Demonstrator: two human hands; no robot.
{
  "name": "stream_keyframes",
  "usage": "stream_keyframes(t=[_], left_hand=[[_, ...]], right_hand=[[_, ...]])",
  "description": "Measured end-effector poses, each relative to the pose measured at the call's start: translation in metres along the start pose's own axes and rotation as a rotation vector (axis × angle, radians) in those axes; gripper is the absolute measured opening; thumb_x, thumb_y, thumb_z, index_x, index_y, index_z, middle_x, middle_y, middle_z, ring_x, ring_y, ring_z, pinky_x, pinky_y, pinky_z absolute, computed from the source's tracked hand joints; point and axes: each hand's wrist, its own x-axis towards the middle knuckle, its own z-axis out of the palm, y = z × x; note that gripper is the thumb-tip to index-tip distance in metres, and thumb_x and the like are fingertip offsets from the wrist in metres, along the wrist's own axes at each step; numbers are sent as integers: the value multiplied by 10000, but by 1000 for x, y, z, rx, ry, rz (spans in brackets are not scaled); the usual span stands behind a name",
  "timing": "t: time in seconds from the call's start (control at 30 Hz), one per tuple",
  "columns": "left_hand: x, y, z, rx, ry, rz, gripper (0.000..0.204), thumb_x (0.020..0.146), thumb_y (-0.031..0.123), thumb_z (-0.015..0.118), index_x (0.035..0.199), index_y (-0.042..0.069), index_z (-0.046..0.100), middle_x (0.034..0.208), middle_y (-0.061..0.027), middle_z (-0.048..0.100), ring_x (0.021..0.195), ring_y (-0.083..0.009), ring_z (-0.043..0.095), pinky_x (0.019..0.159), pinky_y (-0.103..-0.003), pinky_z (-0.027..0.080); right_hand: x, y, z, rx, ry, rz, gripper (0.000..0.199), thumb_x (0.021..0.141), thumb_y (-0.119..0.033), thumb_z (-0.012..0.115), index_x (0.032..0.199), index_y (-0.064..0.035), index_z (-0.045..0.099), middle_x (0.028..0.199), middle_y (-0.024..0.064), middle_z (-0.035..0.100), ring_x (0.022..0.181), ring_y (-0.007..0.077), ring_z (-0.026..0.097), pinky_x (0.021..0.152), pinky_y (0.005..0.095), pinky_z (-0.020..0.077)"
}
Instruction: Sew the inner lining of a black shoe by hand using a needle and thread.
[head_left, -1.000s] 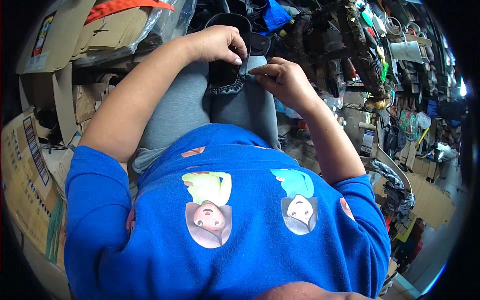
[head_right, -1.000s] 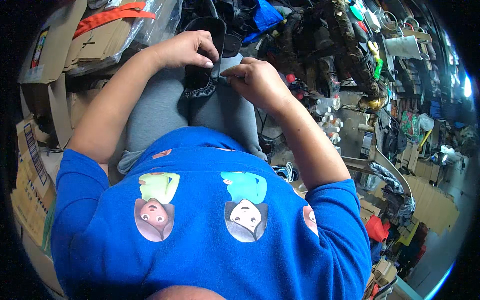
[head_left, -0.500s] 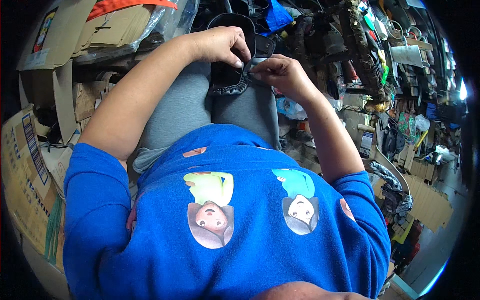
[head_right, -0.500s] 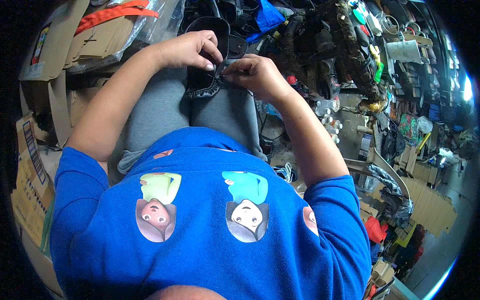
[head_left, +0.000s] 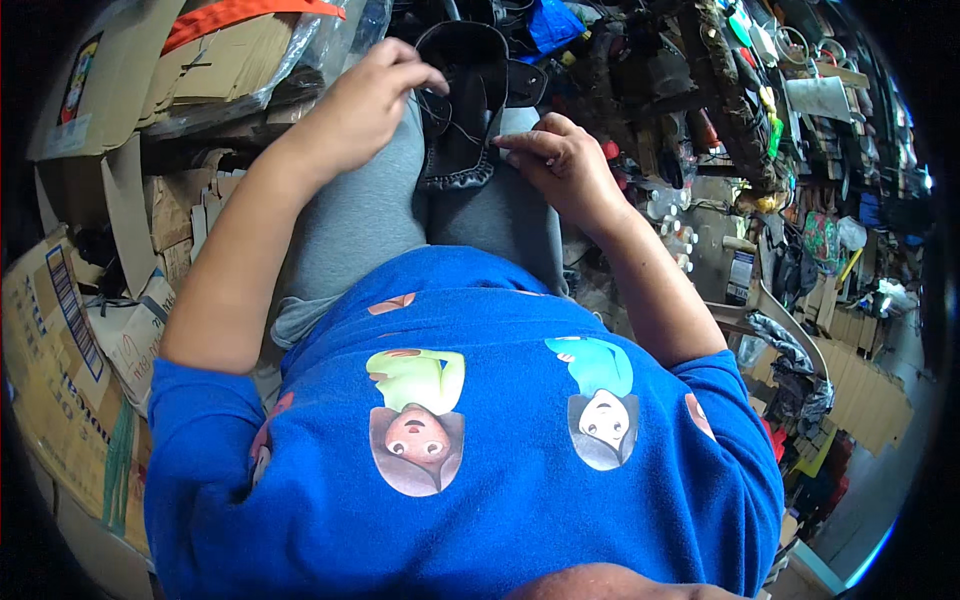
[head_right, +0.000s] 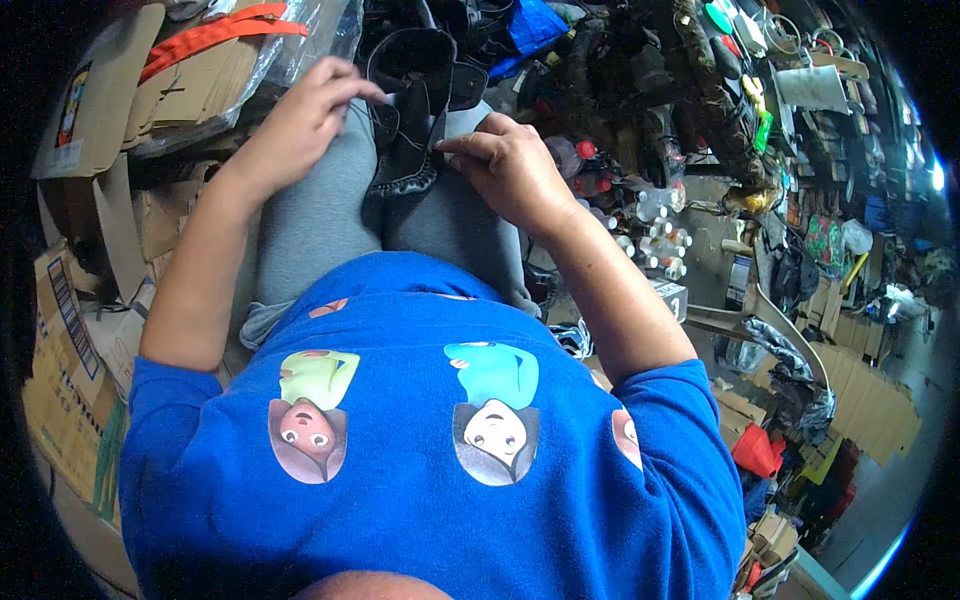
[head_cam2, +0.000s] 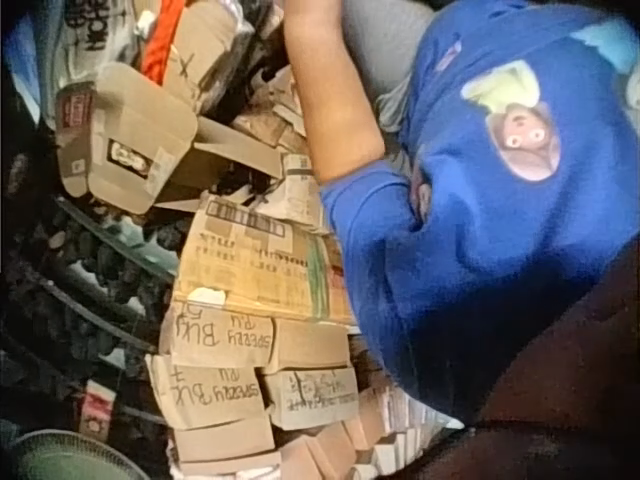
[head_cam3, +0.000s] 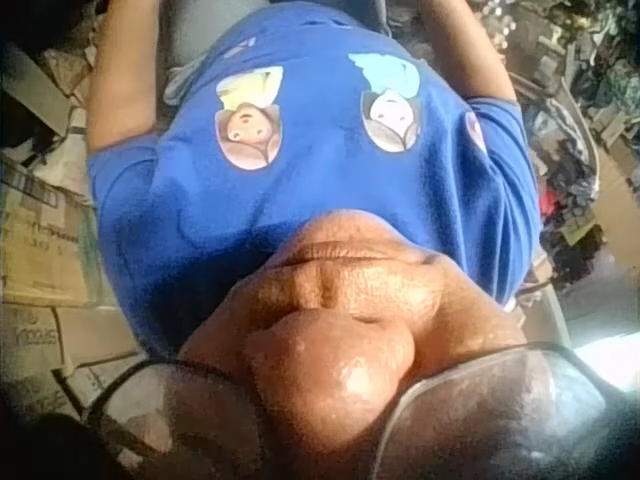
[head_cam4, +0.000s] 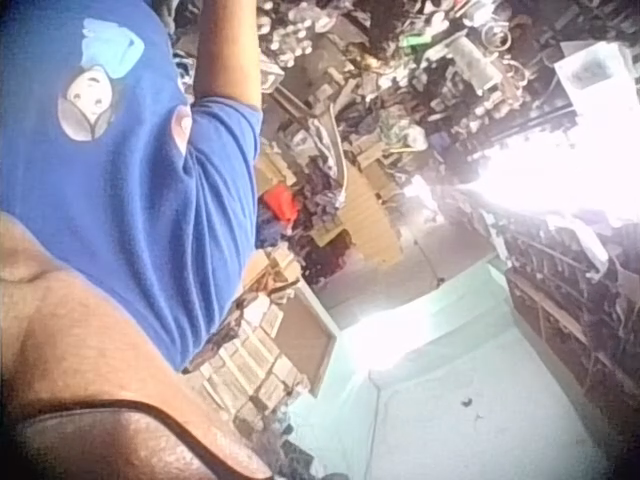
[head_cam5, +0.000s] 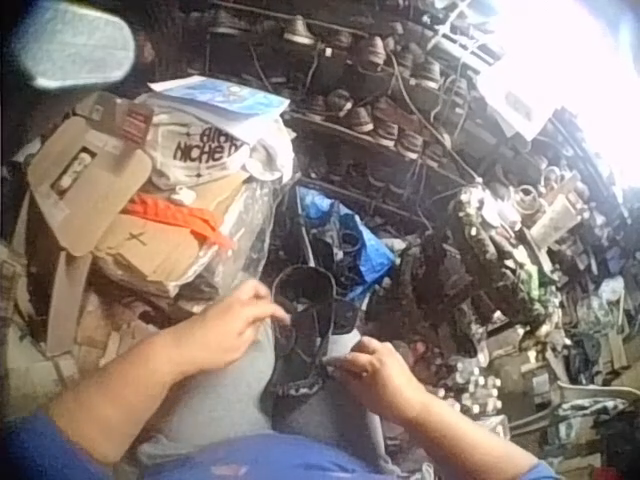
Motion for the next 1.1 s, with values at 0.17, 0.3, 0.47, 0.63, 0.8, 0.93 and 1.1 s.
stream_keyframes(t=[0.17,0.3,0.47,0.63,0.8,0.93,1.1], left_hand=[[-34,31,3,-17,16,-129,219,764,-32,592,936,77,671,888,-87,552,812,-255,598,778,-366,473],[-35,33,22,101,123,-71,174,728,27,673,886,97,697,789,-66,570,785,-277,596,726,-376,474],[-30,34,22,445,178,63,163,718,71,694,870,125,708,783,-30,573,777,-228,564,714,-346,444],[-21,23,23,47,139,-24,181,720,138,706,892,188,734,736,4,537,827,-186,520,779,-360,382],[-18,19,27,164,77,-35,210,714,130,714,897,230,739,733,14,509,829,-183,509,805,-363,366],[-17,16,30,225,69,-25,197,727,135,710,886,247,738,756,25,509,823,-173,506,817,-352,345],[-15,18,31,217,30,-57,174,737,154,703,885,239,735,742,31,517,841,-165,511,830,-351,320]], right_hand=[[-16,-5,12,-327,89,-104,310,797,-82,642,1089,-178,683,743,45,527,699,217,530,751,346,407],[-19,-6,21,-416,119,-138,316,818,-116,619,1122,-188,669,747,26,535,718,207,532,827,362,367],[-16,-1,17,-323,98,-96,295,791,-114,627,1061,-213,694,749,28,558,756,218,575,822,414,382],[1,27,2,146,-102,28,353,782,47,561,1038,-144,713,833,24,521,797,126,520,725,248,442],[19,30,-10,177,-226,65,362,781,63,558,1030,-149,715,849,16,518,840,125,512,743,245,438],[26,36,-11,152,-252,52,312,804,35,577,1015,-146,718,868,15,531,877,143,513,811,268,418],[26,35,-10,130,-241,33,267,810,9,602,998,-135,724,850,5,539,871,145,504,831,275,410]])
